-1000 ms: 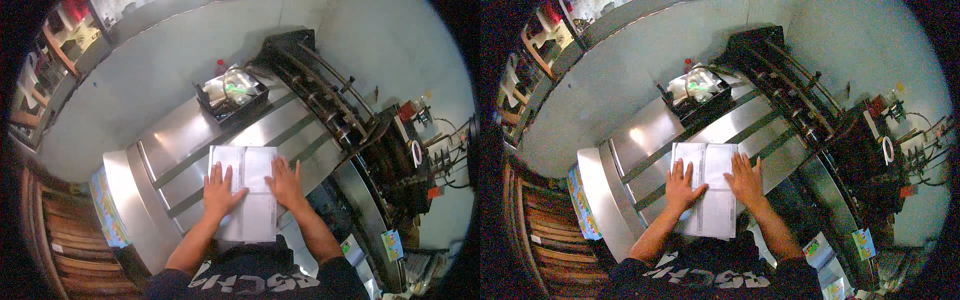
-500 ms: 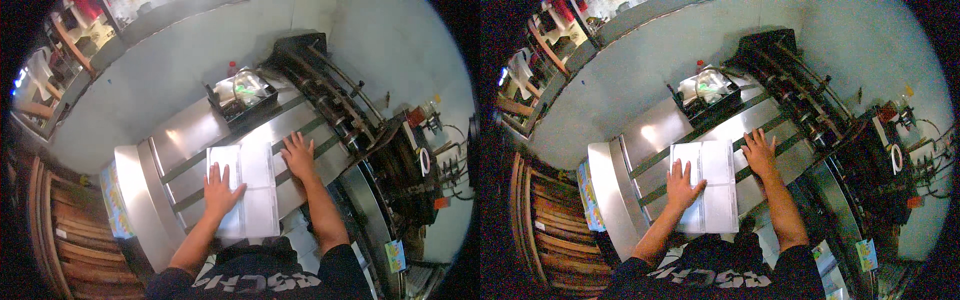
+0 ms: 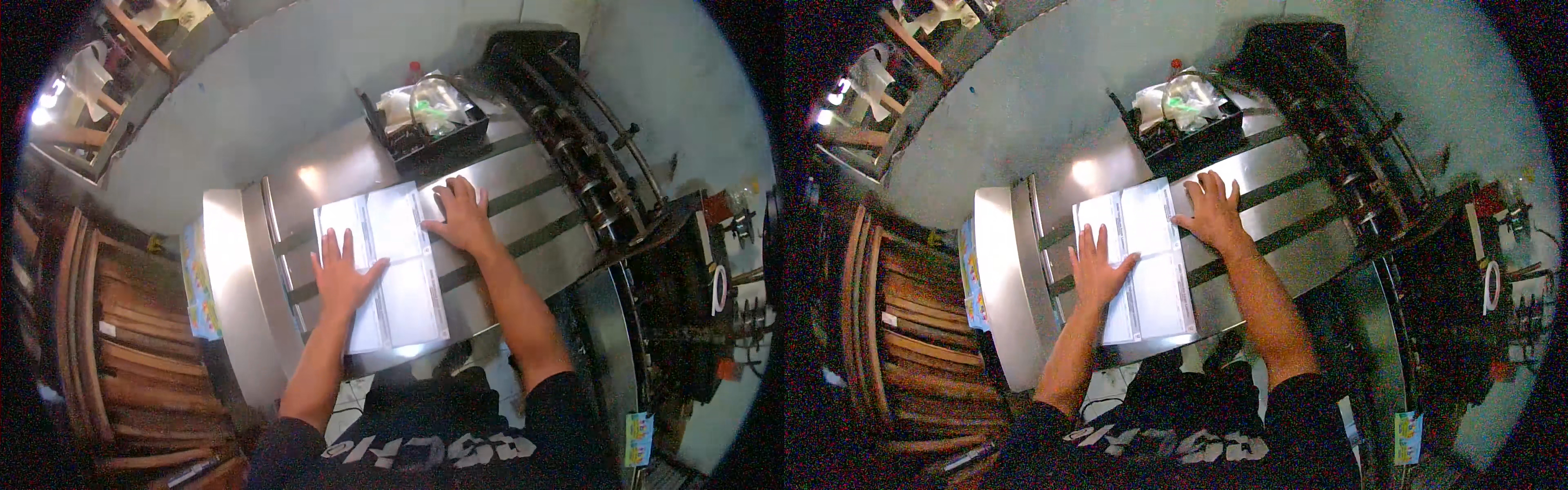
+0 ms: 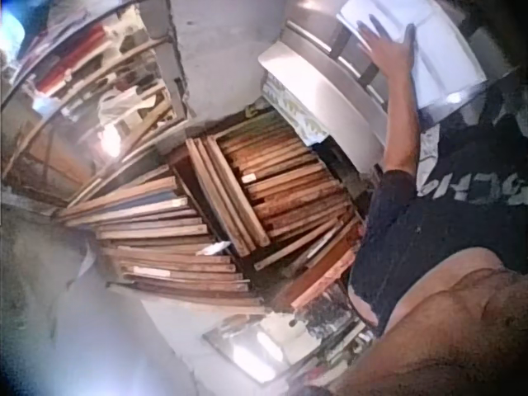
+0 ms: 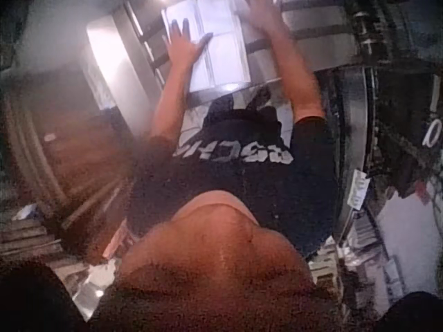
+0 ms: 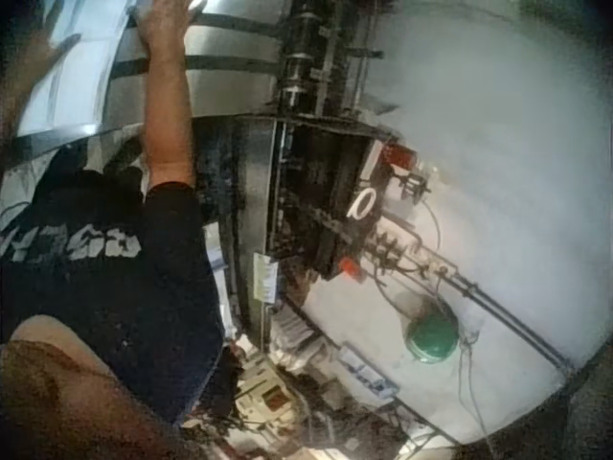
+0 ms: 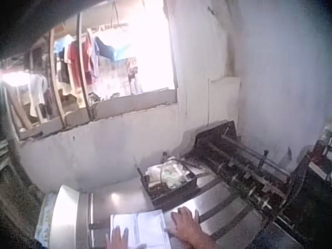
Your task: The person folds a printed paper sheet several times by hand on a metal surface, then positions the folded paper against a stapling machine and staples the corner using a handheld stapler.
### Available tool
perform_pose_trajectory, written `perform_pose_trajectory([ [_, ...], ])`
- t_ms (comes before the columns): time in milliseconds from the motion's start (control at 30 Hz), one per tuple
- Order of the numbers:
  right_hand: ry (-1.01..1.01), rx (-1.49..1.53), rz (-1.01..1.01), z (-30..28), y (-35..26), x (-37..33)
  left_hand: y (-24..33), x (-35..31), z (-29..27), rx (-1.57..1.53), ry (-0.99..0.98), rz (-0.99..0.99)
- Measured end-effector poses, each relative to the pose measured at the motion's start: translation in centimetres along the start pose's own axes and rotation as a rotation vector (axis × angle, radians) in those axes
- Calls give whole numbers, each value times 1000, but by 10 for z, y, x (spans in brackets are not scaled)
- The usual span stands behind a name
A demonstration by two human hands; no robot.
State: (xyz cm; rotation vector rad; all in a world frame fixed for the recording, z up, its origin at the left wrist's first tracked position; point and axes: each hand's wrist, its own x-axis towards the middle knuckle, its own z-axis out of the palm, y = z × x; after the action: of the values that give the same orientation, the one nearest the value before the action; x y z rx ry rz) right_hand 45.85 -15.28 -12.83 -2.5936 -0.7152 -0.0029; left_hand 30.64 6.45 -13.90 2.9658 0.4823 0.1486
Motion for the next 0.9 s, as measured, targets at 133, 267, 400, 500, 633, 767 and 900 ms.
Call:
perform_pose_trajectory([
  [133, -170, -65, -52, -14, -1, -24, -1, -1, 3, -16, 15, -19],
  [267, -210, -79, -131, -12, 6, -67, -2, -1, 7, 51, 6, -14],
  [400, -243, -114, -198, -16, 4, -101, -1, -1, 10, 68, -13, -31],
  [500, -234, -78, -215, -16, 4, -119, 0, -2, 9, 55, -16, -29],
  [633, -278, -39, -244, -23, -1, -137, 0, -3, 8, 76, -12, -31],
  [767, -321, -67, -223, -35, -8, -141, 2, -1, 0, 95, -40, 2],
  [900, -390, -119, -271, -42, -15, -143, 5, -3, -4, 109, -86, 14],
])
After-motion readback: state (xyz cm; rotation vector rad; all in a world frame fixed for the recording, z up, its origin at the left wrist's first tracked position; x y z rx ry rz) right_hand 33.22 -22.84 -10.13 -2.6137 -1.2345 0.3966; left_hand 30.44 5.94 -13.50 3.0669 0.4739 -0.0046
